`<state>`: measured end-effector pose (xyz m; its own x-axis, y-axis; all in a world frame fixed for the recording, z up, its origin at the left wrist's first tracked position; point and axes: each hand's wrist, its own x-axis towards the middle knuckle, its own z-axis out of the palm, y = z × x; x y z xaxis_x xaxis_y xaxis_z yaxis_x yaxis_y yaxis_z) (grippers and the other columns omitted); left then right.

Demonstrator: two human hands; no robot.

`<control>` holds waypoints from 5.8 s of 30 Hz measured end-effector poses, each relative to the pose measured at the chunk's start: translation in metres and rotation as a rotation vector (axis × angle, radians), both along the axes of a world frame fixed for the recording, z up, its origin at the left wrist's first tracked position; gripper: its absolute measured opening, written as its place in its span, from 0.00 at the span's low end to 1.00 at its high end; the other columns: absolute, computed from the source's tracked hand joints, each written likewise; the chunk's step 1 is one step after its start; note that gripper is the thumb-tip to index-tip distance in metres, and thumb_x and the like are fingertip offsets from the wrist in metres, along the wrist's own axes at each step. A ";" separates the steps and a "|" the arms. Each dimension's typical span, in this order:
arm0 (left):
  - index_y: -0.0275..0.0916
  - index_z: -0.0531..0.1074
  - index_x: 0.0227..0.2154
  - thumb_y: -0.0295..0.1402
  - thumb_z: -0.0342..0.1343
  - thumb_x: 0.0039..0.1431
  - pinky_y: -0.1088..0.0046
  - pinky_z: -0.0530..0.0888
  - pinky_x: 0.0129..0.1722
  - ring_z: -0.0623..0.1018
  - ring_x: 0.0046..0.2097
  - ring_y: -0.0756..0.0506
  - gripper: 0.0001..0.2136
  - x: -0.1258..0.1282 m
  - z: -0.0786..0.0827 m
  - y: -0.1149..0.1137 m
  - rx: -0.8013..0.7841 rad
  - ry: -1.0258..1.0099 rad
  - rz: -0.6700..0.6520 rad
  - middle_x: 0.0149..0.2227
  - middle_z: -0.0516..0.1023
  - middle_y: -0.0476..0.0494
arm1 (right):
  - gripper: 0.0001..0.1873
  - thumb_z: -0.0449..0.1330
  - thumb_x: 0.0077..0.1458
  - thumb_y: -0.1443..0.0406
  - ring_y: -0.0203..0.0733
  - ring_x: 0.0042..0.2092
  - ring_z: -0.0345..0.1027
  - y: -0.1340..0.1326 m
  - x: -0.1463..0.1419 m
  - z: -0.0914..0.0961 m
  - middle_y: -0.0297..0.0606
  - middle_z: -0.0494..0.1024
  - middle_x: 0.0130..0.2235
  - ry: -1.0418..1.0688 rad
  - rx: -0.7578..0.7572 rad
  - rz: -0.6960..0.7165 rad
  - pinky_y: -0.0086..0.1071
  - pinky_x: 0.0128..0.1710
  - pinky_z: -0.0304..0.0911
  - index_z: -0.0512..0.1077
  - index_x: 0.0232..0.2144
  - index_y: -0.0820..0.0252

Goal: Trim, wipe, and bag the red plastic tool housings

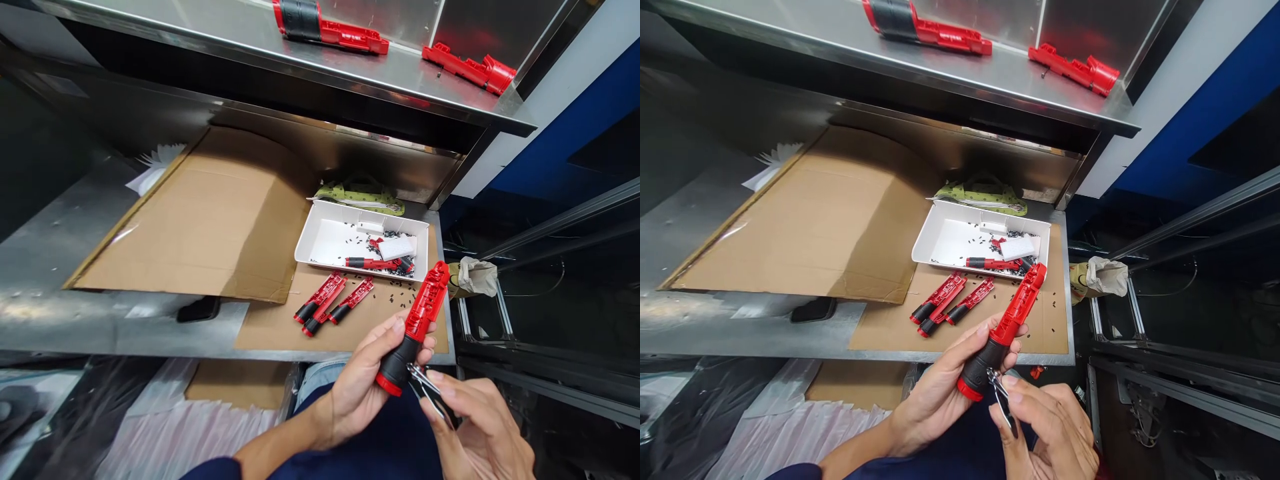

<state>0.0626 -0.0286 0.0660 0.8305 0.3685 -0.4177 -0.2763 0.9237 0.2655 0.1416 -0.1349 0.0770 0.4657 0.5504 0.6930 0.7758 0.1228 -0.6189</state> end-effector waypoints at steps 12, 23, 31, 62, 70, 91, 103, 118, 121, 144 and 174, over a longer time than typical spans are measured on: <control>0.36 0.77 0.42 0.37 0.69 0.53 0.80 0.74 0.37 0.79 0.34 0.51 0.16 0.001 0.004 0.000 0.021 0.029 -0.015 0.36 0.80 0.43 | 0.14 0.67 0.49 0.77 0.39 0.30 0.78 -0.002 0.000 -0.006 0.37 0.84 0.34 0.037 0.010 0.006 0.29 0.25 0.72 0.78 0.38 0.61; 0.35 0.77 0.44 0.38 0.69 0.53 0.81 0.74 0.37 0.79 0.34 0.52 0.18 0.002 0.001 0.001 0.023 0.035 -0.015 0.34 0.81 0.43 | 0.14 0.68 0.49 0.76 0.38 0.27 0.77 -0.020 0.004 -0.013 0.37 0.85 0.34 0.048 0.043 -0.069 0.28 0.20 0.68 0.78 0.39 0.60; 0.35 0.75 0.43 0.39 0.69 0.51 0.80 0.74 0.37 0.78 0.35 0.51 0.19 0.003 0.004 0.002 0.031 0.061 -0.010 0.35 0.80 0.43 | 0.15 0.68 0.48 0.78 0.39 0.30 0.79 -0.007 0.004 -0.006 0.37 0.85 0.34 0.016 -0.018 -0.012 0.29 0.25 0.72 0.78 0.39 0.62; 0.35 0.79 0.43 0.37 0.69 0.53 0.79 0.77 0.41 0.81 0.36 0.50 0.17 0.006 -0.004 0.004 -0.026 0.038 -0.003 0.38 0.83 0.40 | 0.17 0.67 0.49 0.79 0.38 0.33 0.76 0.000 0.005 -0.009 0.37 0.83 0.38 0.085 -0.008 0.025 0.30 0.26 0.69 0.77 0.41 0.63; 0.36 0.78 0.42 0.37 0.69 0.53 0.82 0.77 0.36 0.81 0.33 0.51 0.15 0.006 -0.001 0.003 -0.002 0.045 -0.013 0.35 0.82 0.43 | 0.20 0.67 0.46 0.82 0.39 0.35 0.77 -0.005 0.009 -0.015 0.37 0.83 0.37 0.046 -0.022 0.074 0.31 0.28 0.72 0.77 0.41 0.64; 0.36 0.78 0.46 0.36 0.67 0.56 0.79 0.77 0.40 0.80 0.36 0.50 0.16 0.005 -0.001 0.001 -0.014 0.031 -0.024 0.38 0.82 0.41 | 0.16 0.68 0.48 0.77 0.39 0.30 0.76 -0.008 0.003 -0.011 0.37 0.84 0.35 0.065 -0.029 -0.009 0.31 0.24 0.70 0.78 0.40 0.60; 0.34 0.80 0.39 0.34 0.67 0.55 0.77 0.75 0.43 0.79 0.38 0.50 0.11 0.005 0.005 0.001 -0.054 -0.010 -0.033 0.36 0.81 0.43 | 0.15 0.68 0.46 0.80 0.40 0.34 0.79 -0.020 -0.005 -0.007 0.35 0.84 0.35 0.180 0.075 -0.208 0.30 0.30 0.73 0.77 0.36 0.62; 0.43 0.67 0.58 0.30 0.57 0.58 0.61 0.70 0.54 0.75 0.54 0.40 0.24 0.001 -0.134 0.012 1.513 0.628 -0.406 0.53 0.76 0.39 | 0.14 0.69 0.50 0.70 0.35 0.28 0.66 -0.022 0.017 -0.022 0.38 0.79 0.33 0.278 0.074 -0.229 0.31 0.27 0.68 0.75 0.41 0.62; 0.44 0.68 0.58 0.26 0.57 0.55 0.60 0.70 0.55 0.75 0.54 0.38 0.26 -0.002 -0.182 0.019 1.628 0.759 -0.450 0.54 0.76 0.39 | 0.13 0.69 0.51 0.67 0.35 0.28 0.65 -0.016 0.016 -0.027 0.39 0.80 0.34 0.270 0.077 -0.233 0.32 0.28 0.67 0.76 0.41 0.63; 0.35 0.77 0.41 0.34 0.50 0.65 0.38 0.58 0.57 0.57 0.66 0.26 0.12 -0.018 -0.206 0.066 1.785 1.447 -0.266 0.65 0.63 0.26 | 0.18 0.68 0.50 0.73 0.37 0.33 0.67 -0.014 0.024 -0.043 0.40 0.81 0.37 0.312 -0.027 -0.134 0.32 0.32 0.69 0.76 0.45 0.62; 0.31 0.75 0.50 0.47 0.46 0.68 0.78 0.74 0.25 0.75 0.26 0.51 0.24 -0.006 -0.044 0.040 -0.022 0.080 0.024 0.35 0.78 0.40 | 0.19 0.68 0.52 0.70 0.35 0.28 0.68 -0.008 0.013 -0.037 0.44 0.84 0.39 0.278 -0.049 -0.001 0.28 0.25 0.65 0.75 0.47 0.62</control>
